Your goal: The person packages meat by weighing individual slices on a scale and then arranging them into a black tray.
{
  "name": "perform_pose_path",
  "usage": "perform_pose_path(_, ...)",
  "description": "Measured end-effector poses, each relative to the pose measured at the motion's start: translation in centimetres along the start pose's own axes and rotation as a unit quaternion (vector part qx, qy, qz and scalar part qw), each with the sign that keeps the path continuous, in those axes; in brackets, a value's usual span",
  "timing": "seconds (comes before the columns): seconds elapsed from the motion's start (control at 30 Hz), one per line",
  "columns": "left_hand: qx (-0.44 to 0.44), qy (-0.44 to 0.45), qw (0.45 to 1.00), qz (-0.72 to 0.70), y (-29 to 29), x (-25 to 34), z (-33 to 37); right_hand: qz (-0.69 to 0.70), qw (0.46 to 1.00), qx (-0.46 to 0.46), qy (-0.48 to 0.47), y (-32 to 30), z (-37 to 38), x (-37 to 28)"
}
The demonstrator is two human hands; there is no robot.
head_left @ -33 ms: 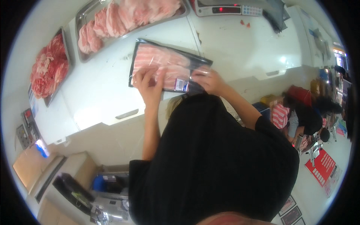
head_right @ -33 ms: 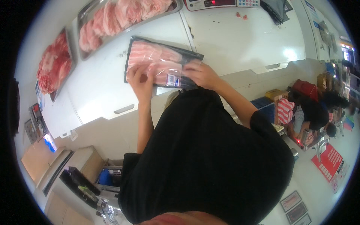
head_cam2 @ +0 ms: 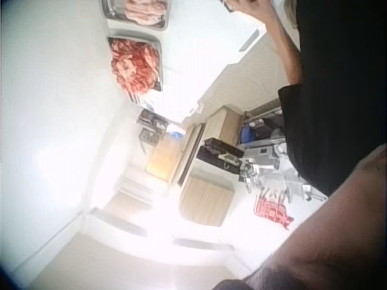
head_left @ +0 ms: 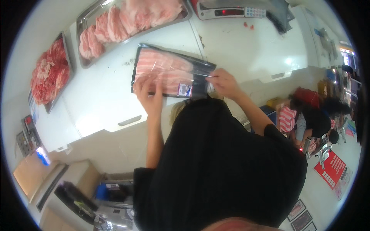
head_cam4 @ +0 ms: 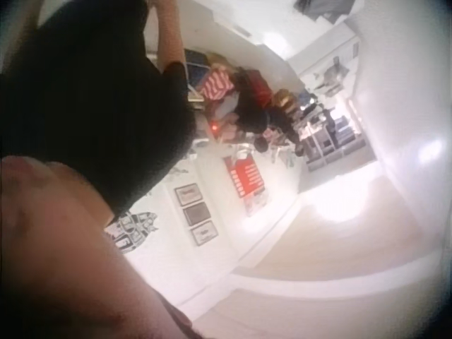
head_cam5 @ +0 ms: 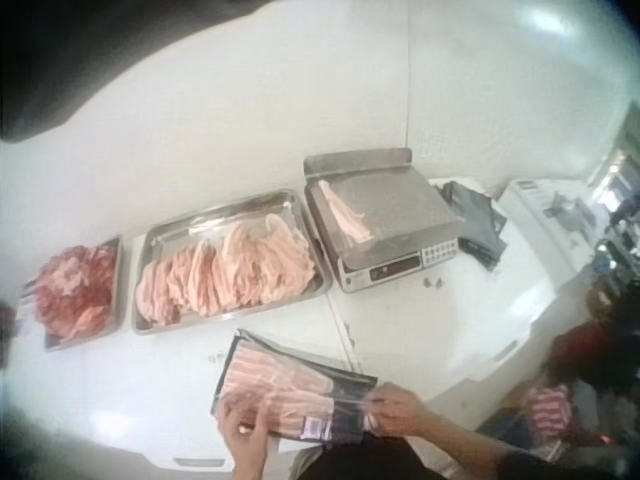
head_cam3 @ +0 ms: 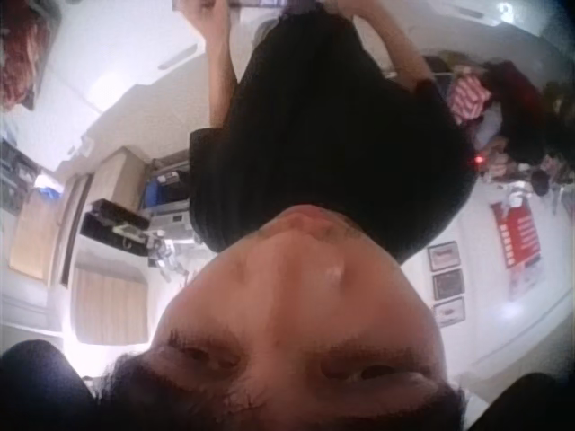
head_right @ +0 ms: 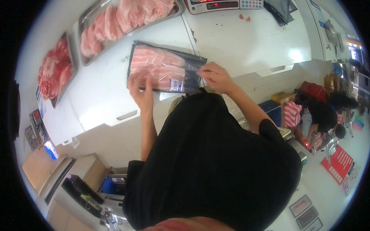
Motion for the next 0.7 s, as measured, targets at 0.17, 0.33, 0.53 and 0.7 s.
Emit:
perform_pose_path(0.17, 0.065, 0.03, 0.997, -0.019, -2.7, 1.8, -0.5, -0.07, 0.981, 0.156, 0.096, -9.4, 1.9, 3.4)
perform_pose_path(0.33, 0.16, 0.07, 0.983, -0.048, -3.7, 4.1, -0.7, -0.071, 0.939, 0.33, 0.065, -17.0, 16.1, 6.9)
perform_pose_path(0.53, 0.238, 0.112, 0.963, -0.057, -3.8, 7.4, -2.3, -0.05, 0.959, 0.015, 0.278, -11.6, 32.0, 22.0)
perform_pose_path(0.7, 0.303, 0.045, 0.952, -0.024, -3.4, 7.5, -7.0, -0.114, 0.955, -0.088, 0.26, -8.0, 37.4, 23.6)
Point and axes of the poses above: each hand's wrist, its own z-axis towards the middle knuckle, its own y-axis out of the palm, x = y × z, the point moved 1 cm from there along z, towards the middle knuckle, and after that the axes turned 4 degrees about -z, right-handed, at the moved point
